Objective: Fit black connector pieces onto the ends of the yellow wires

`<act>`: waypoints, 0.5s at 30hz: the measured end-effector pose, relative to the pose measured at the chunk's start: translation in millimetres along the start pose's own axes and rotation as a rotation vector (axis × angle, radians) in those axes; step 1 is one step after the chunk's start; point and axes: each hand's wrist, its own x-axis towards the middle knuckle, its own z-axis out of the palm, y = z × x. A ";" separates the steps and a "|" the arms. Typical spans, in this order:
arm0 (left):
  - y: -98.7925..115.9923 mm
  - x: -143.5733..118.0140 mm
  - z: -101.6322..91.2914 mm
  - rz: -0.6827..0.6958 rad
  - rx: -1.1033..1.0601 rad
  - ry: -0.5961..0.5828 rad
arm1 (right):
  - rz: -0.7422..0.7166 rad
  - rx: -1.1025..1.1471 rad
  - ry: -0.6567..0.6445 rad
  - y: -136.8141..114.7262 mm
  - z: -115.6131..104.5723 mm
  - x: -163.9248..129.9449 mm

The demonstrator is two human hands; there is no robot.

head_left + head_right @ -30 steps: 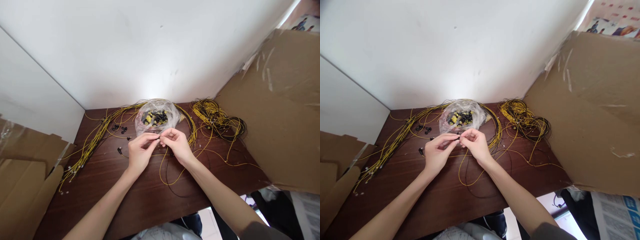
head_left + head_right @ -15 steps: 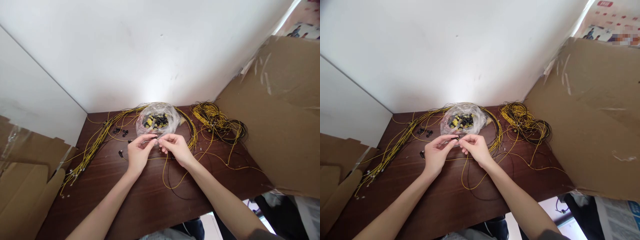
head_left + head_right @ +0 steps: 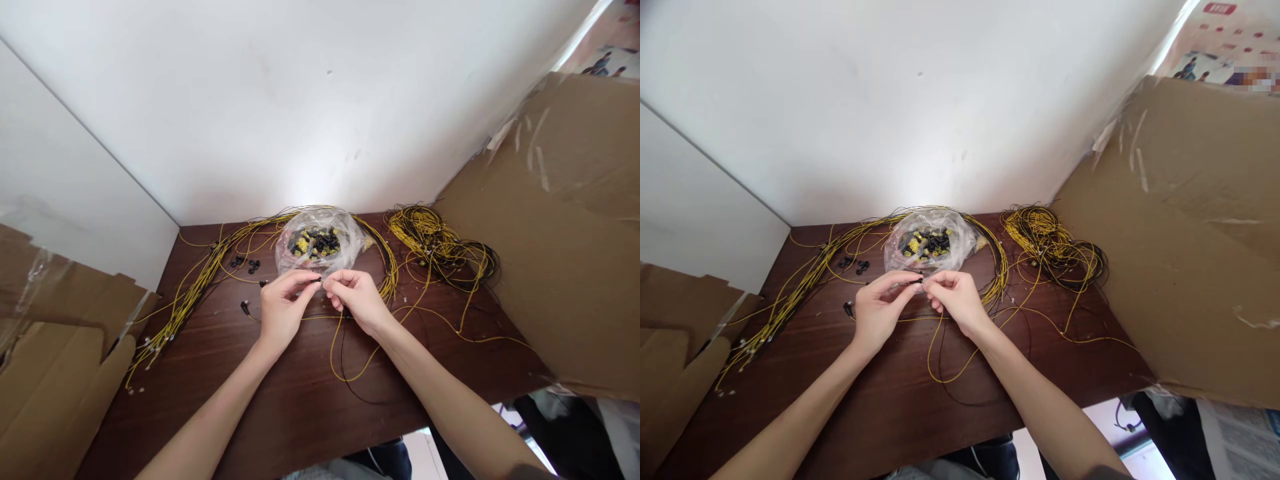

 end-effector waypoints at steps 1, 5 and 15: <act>-0.9 -0.1 -0.2 0.010 0.006 -0.002 | 0.006 0.016 0.001 0.3 0.0 0.2; -3.2 -0.4 -0.2 0.031 0.021 0.003 | 0.026 0.074 -0.003 1.4 -0.4 1.0; -5.0 -2.9 0.1 0.038 0.044 -0.019 | -0.024 0.014 -0.012 3.2 -0.4 1.5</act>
